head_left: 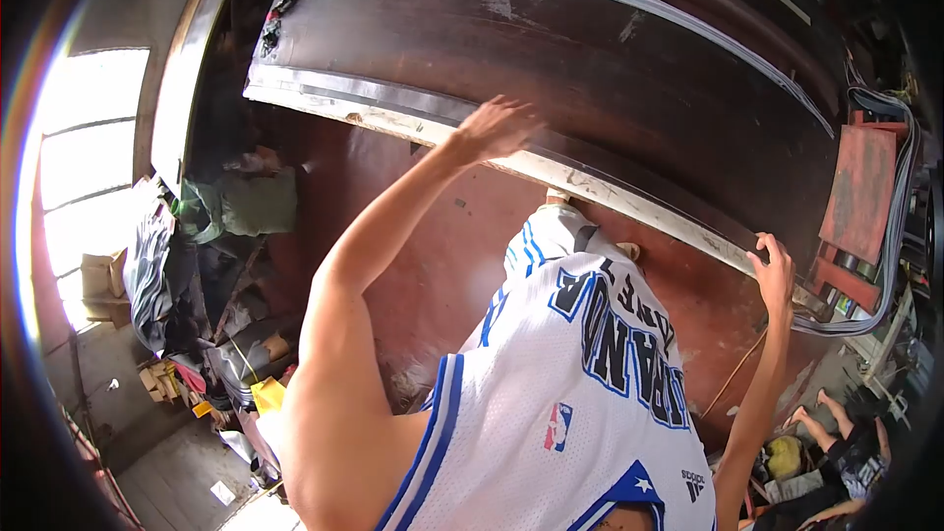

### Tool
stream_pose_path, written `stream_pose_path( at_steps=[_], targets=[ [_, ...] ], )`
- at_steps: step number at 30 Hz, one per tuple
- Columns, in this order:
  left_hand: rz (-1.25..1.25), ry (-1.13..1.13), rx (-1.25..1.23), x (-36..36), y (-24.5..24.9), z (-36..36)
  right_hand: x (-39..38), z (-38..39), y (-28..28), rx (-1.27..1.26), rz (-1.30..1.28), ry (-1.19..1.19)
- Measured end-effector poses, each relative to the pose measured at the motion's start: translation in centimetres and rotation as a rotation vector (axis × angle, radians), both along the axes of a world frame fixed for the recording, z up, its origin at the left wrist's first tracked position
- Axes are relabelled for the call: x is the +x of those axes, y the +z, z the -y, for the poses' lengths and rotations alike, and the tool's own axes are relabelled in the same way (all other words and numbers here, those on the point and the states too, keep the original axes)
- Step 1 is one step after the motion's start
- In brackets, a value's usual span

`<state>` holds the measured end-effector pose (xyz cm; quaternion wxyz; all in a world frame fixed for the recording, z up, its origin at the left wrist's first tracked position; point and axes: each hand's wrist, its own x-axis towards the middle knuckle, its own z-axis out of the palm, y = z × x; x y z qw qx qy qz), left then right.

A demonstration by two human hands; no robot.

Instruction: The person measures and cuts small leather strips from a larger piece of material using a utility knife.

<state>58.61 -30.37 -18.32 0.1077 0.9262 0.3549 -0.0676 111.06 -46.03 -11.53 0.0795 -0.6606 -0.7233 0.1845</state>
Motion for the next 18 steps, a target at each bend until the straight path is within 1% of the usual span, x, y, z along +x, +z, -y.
stream_pose_path(
  at_steps=[1,2,3,4,5,6,7,8,9,10,11,12,13,16,18],
  targets=[
    [0.020,0.019,-0.049,-1.8,0.0,-0.5,-0.1,0.2,-0.2,-0.015,0.011,-0.021],
    [0.043,-0.003,-0.003,-1.1,-0.4,0.2,2.8,1.9,0.8,-0.021,0.030,-0.038],
    [0.049,0.090,-0.097,-2.3,1.2,-0.1,2.9,2.0,0.6,-0.018,0.014,-0.034],
    [0.093,0.083,-0.075,-4.1,1.5,-0.4,3.0,2.0,0.5,-0.016,0.000,-0.033],
    [0.050,0.081,-0.028,-5.5,1.4,-0.4,3.0,2.2,0.5,-0.015,-0.001,-0.040],
    [0.041,0.111,-0.053,-6.7,2.0,-0.5,3.3,2.3,0.2,0.011,-0.002,-0.024],
    [0.081,0.092,-0.019,-7.6,2.3,-0.6,3.5,2.4,-0.1,0.022,-0.033,-0.018],
    [0.057,0.122,-0.065,-8.2,2.6,-0.6,3.6,2.7,-0.2,0.034,-0.060,-0.021],
    [0.040,0.134,-0.104,-8.2,3.6,-0.6,3.5,2.8,-0.3,0.031,-0.050,-0.034],
    [0.020,0.133,-0.098,-9.0,2.8,-0.6,3.3,2.9,-0.4,0.028,-0.042,-0.049],
    [0.046,0.101,-0.008,-9.2,2.6,-0.6,3.2,3.0,-0.7,0.061,-0.053,-0.034],
    [0.053,0.078,0.024,-8.9,3.2,-0.5,3.2,2.9,-0.9,0.096,-0.066,-0.017],
    [0.052,0.089,0.033,-9.2,2.7,-0.5,3.2,3.0,-1.0,0.107,-0.060,-0.021],
    [0.080,0.077,0.024,-8.4,3.5,-0.6,3.3,3.1,-1.6,0.137,-0.057,-0.006],
    [0.067,0.076,0.016,-9.1,2.9,-0.8,3.0,3.1,-1.7,0.117,-0.021,-0.026]
  ],
)
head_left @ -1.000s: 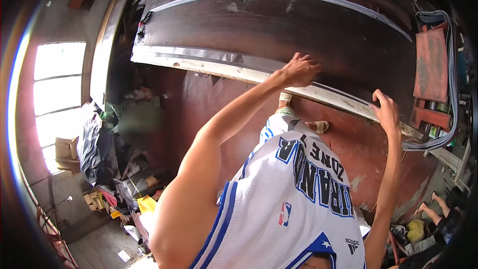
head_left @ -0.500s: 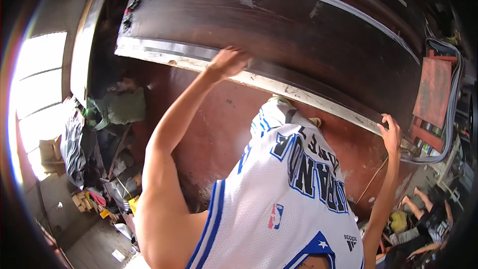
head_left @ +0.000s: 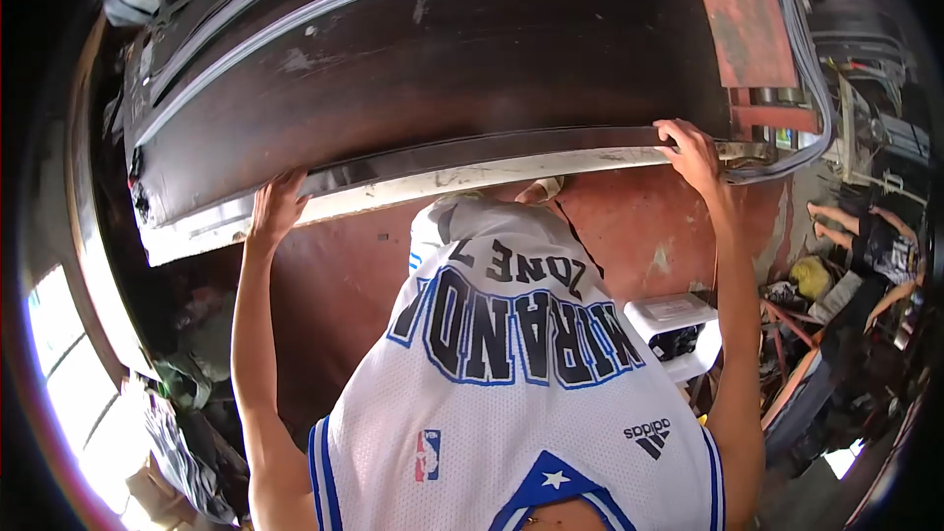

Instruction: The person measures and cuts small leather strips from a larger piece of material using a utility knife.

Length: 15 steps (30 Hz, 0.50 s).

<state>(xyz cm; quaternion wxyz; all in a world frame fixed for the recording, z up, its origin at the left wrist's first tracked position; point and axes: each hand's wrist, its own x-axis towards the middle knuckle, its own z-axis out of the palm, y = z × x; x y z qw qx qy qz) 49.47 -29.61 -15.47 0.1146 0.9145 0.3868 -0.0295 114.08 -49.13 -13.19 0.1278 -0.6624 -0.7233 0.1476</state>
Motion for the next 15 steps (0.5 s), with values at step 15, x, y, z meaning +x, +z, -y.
stream_pose_path(
  at_steps=[15],
  targets=[
    [-0.210,0.146,-0.104,-4.5,-1.8,-1.4,-1.4,-0.1,-2.5,0.115,0.118,0.050]
  ],
)
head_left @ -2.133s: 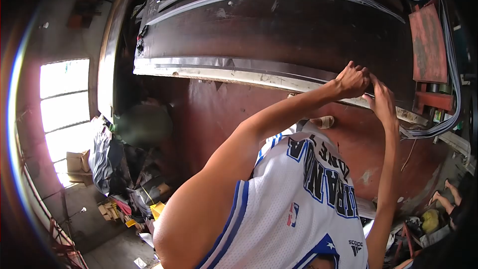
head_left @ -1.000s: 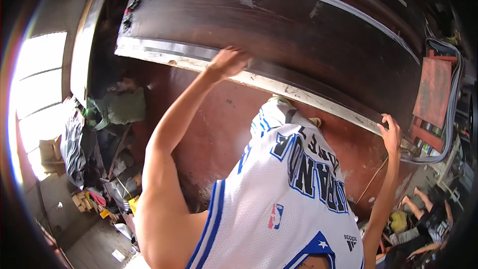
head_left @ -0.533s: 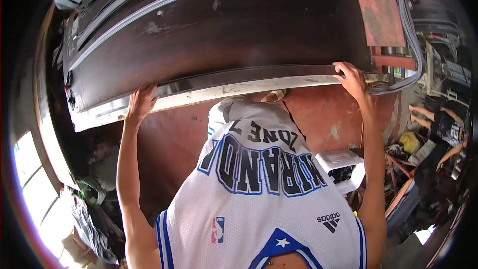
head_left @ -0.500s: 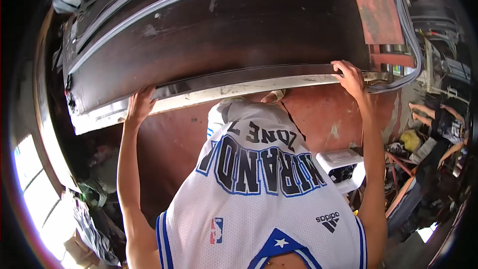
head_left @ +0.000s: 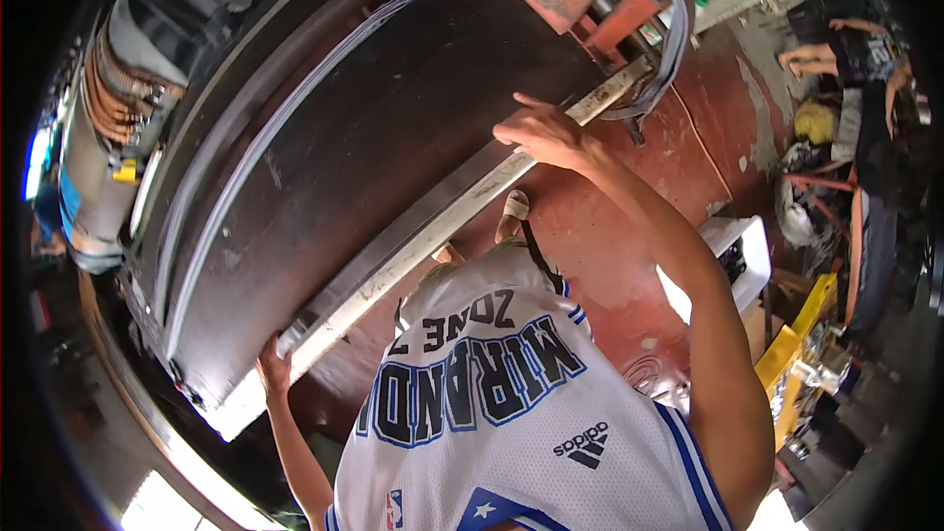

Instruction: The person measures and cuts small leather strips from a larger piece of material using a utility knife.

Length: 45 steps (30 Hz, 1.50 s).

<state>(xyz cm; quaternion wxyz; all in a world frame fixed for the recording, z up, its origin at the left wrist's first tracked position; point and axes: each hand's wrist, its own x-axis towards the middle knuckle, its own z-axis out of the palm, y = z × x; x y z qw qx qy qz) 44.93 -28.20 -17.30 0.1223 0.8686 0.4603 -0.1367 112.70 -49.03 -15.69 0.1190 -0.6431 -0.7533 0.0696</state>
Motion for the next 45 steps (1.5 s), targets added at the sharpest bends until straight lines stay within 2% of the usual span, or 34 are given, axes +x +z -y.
stream_pose_path(
  at_steps=[9,12,15,21,24,29,31,36,45],
  targets=[
    [-0.018,-0.004,0.001,0.7,1.8,-1.0,-0.9,-0.3,-0.4,0.086,0.147,0.020],
    [0.002,0.005,-0.032,-0.6,1.2,-1.5,-1.3,-1.2,0.0,0.007,0.158,0.067],
    [0.052,0.006,-0.008,-1.4,0.8,-1.3,-1.3,-1.4,-0.1,0.033,0.100,0.076],
    [0.060,0.073,0.024,-2.2,0.0,-1.2,-0.8,-1.2,0.3,0.059,0.134,0.053],
    [0.069,0.084,-0.011,-1.9,0.3,-1.4,-0.9,-1.3,0.4,0.032,0.237,0.024],
    [0.106,0.151,-0.001,-1.6,0.3,-0.5,-0.5,-0.7,0.1,0.024,0.198,-0.019],
    [0.159,0.081,0.038,-3.1,-1.4,-0.9,0.1,-0.3,-1.0,0.202,0.198,0.002],
    [0.193,0.059,0.014,-2.4,-1.0,-0.5,0.0,-0.2,-0.1,0.087,0.372,-0.027],
    [0.226,0.050,0.022,-0.8,-0.4,0.3,0.4,0.4,-0.7,0.115,0.389,-0.073]
  ],
)
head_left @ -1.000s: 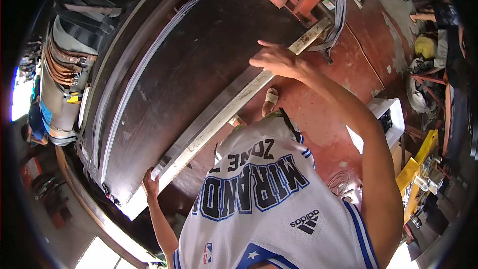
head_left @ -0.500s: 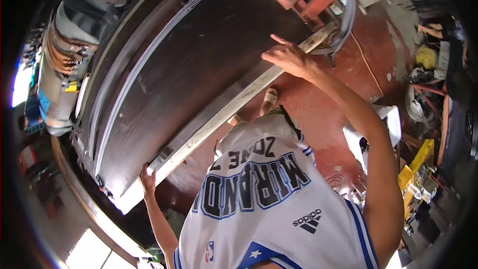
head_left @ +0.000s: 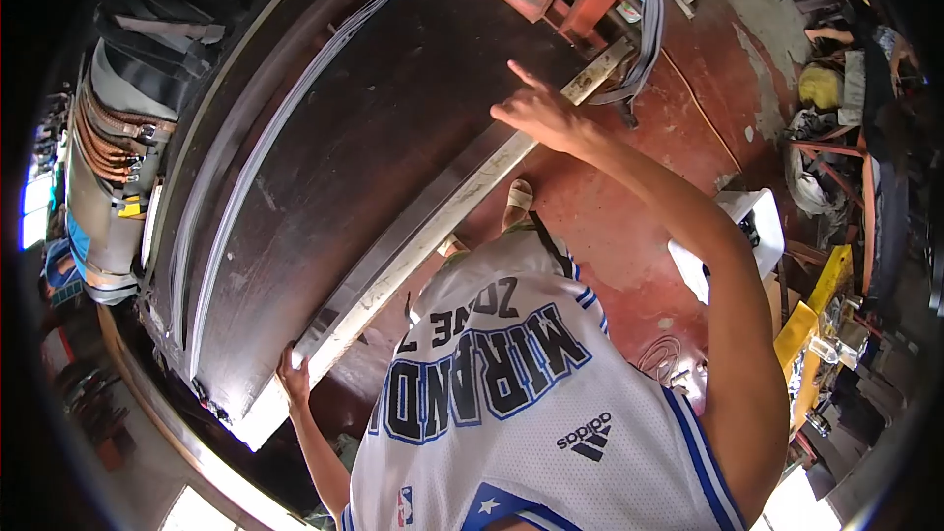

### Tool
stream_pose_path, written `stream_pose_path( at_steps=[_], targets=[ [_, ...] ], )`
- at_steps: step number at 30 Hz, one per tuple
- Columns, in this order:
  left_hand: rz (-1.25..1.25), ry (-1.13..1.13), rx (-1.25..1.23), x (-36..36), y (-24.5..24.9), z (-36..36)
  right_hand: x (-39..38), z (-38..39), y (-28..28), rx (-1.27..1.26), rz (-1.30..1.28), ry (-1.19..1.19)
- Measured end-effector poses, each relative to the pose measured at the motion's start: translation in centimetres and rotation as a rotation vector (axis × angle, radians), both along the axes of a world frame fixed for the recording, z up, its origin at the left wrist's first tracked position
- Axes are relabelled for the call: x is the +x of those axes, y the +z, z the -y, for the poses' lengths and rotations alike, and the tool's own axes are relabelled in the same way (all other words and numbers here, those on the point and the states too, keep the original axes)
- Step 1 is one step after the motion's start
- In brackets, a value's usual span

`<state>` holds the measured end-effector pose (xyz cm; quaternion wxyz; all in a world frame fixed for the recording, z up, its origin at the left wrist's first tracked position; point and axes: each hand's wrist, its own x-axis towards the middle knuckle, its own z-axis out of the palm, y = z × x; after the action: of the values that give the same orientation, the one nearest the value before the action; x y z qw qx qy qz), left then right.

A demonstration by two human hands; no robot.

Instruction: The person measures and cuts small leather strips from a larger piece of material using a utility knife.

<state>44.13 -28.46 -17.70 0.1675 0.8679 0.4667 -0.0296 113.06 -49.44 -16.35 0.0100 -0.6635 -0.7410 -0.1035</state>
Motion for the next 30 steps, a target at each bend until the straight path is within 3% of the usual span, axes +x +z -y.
stream_pose_path(
  at_steps=[10,24,26,30],
  targets=[
    [-0.055,0.005,0.011,0.0,-0.3,0.2,0.3,0.5,0.6,0.065,-0.061,-0.064],
    [-0.048,-0.046,0.028,3.2,1.0,1.4,0.8,1.1,1.7,-0.084,-0.008,-0.102],
    [-0.068,-0.043,0.019,2.9,0.7,1.0,-1.3,0.9,2.1,0.127,-0.059,-0.073],
    [-0.091,-0.072,0.022,3.8,0.9,1.0,-6.0,-0.1,-0.2,0.149,-0.339,0.021]
  ],
)
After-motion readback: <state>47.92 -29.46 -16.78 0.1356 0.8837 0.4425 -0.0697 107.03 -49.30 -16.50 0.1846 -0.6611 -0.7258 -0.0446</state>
